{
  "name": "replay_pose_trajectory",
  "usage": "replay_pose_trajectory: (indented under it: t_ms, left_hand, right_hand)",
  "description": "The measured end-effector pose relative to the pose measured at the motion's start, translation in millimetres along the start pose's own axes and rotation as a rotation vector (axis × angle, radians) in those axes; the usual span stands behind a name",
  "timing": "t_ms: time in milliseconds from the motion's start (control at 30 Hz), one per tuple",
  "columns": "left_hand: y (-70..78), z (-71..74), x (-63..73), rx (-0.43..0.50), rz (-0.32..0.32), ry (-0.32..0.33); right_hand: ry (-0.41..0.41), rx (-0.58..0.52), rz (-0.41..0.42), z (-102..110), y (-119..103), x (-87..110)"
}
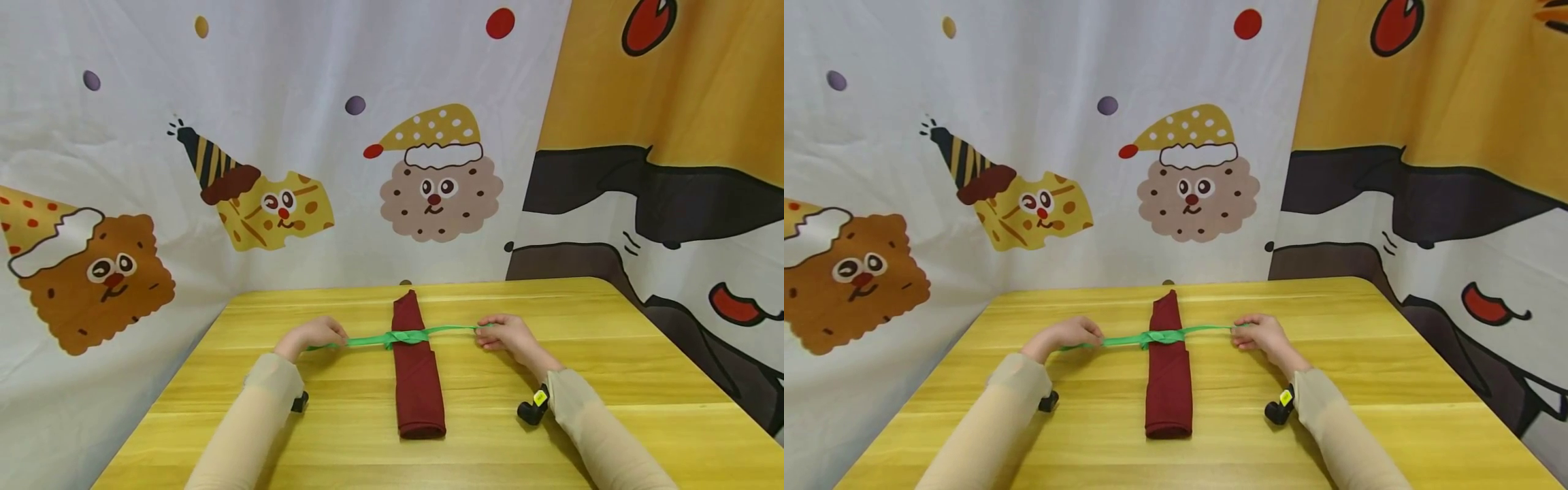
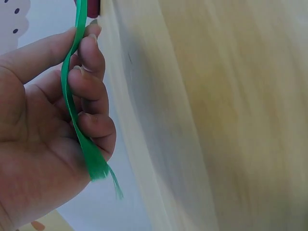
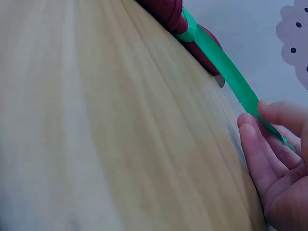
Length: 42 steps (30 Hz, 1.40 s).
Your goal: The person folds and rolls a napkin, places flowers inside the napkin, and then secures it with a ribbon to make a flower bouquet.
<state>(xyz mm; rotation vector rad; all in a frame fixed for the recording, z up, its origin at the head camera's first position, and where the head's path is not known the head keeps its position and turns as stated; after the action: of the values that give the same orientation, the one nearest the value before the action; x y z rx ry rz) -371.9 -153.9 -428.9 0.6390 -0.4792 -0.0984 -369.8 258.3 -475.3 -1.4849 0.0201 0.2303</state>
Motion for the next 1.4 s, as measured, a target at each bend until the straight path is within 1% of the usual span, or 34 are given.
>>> replay_pose_trajectory:
  t_ms: [167, 333, 500, 767, 933, 1133, 1233, 1400]
  left_hand:
    - [-4.2, 6.3, 4.3, -0.02, -0.014, 0.006]
    - [-10.1, 13.0, 7.0, -0.026, -0.016, 0.005]
    - [-17.2, 18.1, 9.2, 0.001, -0.01, -0.011]
    - [-25.2, 21.4, 11.9, 0.014, 0.007, -0.025]
    - [-30.1, 22.1, 14.3, 0.058, 0.009, -0.021]
    - [-36.1, 24.2, 16.6, 0.132, 0.009, -0.017]
    - [-39.7, 26.0, 17.0, 0.166, 0.024, -0.006]
    - [-44.4, 28.0, 16.7, 0.187, 0.033, -0.002]
  right_hand:
    - [0.012, 0.031, 0.008, 2, 0, 0.7]
    - [0.037, 0.069, -0.009, 4, -1, 1.1]
    - [0.053, 0.09, -0.032, 6, -4, 1.5]
    - [0.022, 0.087, -0.027, 9, -4, 4.3]
    - [0.022, 0.072, -0.032, 11, -3, 7.3]
    - [0.033, 0.056, -0.041, 14, -4, 9.3]
    - [0.033, 0.046, -0.048, 14, -6, 9.1]
    - [0.022, 0.051, -0.047, 15, -6, 9.1]
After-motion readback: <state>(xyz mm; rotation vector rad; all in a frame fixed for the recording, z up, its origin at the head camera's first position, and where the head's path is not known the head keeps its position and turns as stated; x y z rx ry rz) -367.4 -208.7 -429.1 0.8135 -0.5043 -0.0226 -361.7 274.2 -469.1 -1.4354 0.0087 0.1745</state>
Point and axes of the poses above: each hand's wrist, its own x-axis away from the middle knuckle, its own z-axis out of the back of the hand, y = z × x, the point moved 4 cm from there along -x, towards the middle knuckle, and after that the axes turned 14 degrees about z, right-handed, at the moved point
